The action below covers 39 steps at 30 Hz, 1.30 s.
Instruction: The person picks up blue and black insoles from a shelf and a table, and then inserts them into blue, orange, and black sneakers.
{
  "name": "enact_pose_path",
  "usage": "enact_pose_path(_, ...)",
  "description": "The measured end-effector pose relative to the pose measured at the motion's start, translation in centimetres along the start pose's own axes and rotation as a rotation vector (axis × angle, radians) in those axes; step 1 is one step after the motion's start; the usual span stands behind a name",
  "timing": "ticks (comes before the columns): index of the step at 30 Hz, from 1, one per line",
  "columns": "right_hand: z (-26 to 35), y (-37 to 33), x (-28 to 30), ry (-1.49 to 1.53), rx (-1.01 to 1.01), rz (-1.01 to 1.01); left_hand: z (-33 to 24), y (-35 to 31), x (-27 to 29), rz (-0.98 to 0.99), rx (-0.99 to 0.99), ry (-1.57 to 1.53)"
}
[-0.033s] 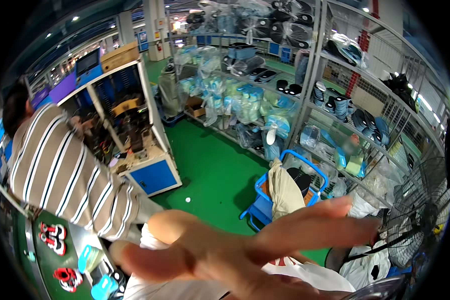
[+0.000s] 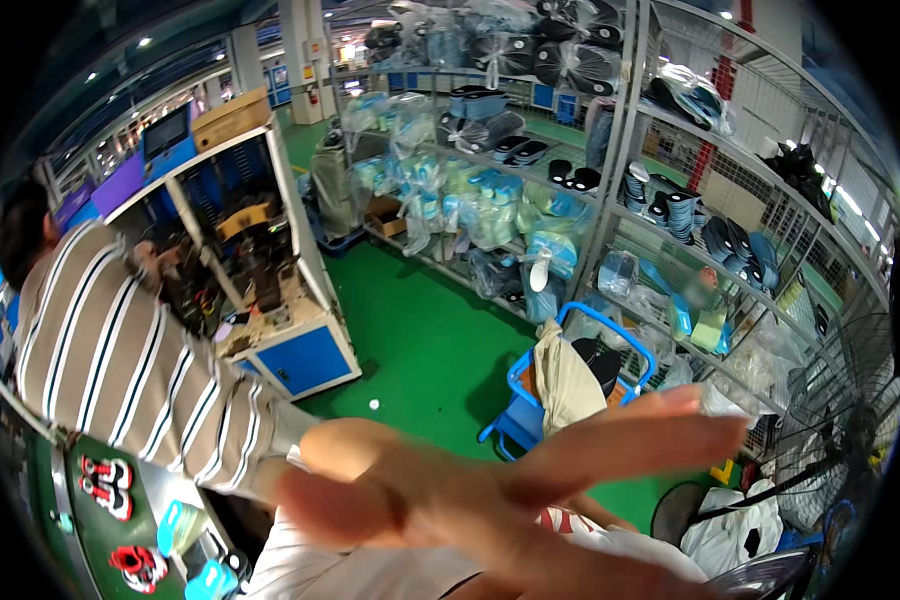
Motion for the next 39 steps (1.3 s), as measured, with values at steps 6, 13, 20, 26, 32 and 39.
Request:
enact_pose_path(6, 7.9, 6.6, 12.0, 0.469, 0.2, -0.066, 5.3, -2.3, 15.7, 0.007, 0.296, 0.065)
enact_pose_path(13, 18.3, 8.8, 42.9, 0.391, 0.57, -0.666, 6.5, -8.8, 35.6, -0.246, 0.48, 0.22)
enact_pose_path(20, 26.3, 1.2, 73.7, -0.082, 0.639, -1.579, 5.1, -10.8, 53.8, -0.464, 0.54, 0.198)
enact_pose_path(26, 32.8, -3.7, 92.7, -0.895, 0.515, -2.121, 1.3, -7.8, 68.0, -0.555, 0.461, 0.576)
enact_pose_path(32, 35.4, 0.8, 113.1, -0.636, 0.144, -2.099, -9.2, -0.3, 76.6, -0.483, 0.087, 1.535)
enact_pose_path(39, 35.1, 9.6, 119.5, -0.608, 0.255, -1.67, -14.6, 7.2, 87.2, -0.433, -0.19, 2.042)
Point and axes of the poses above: each hand's wrist, its own y-axis towards the middle knuckle, its own x-axis out of the back of the hand, z = x × y, the point moved 6 cm from there along y, towards the middle knuckle
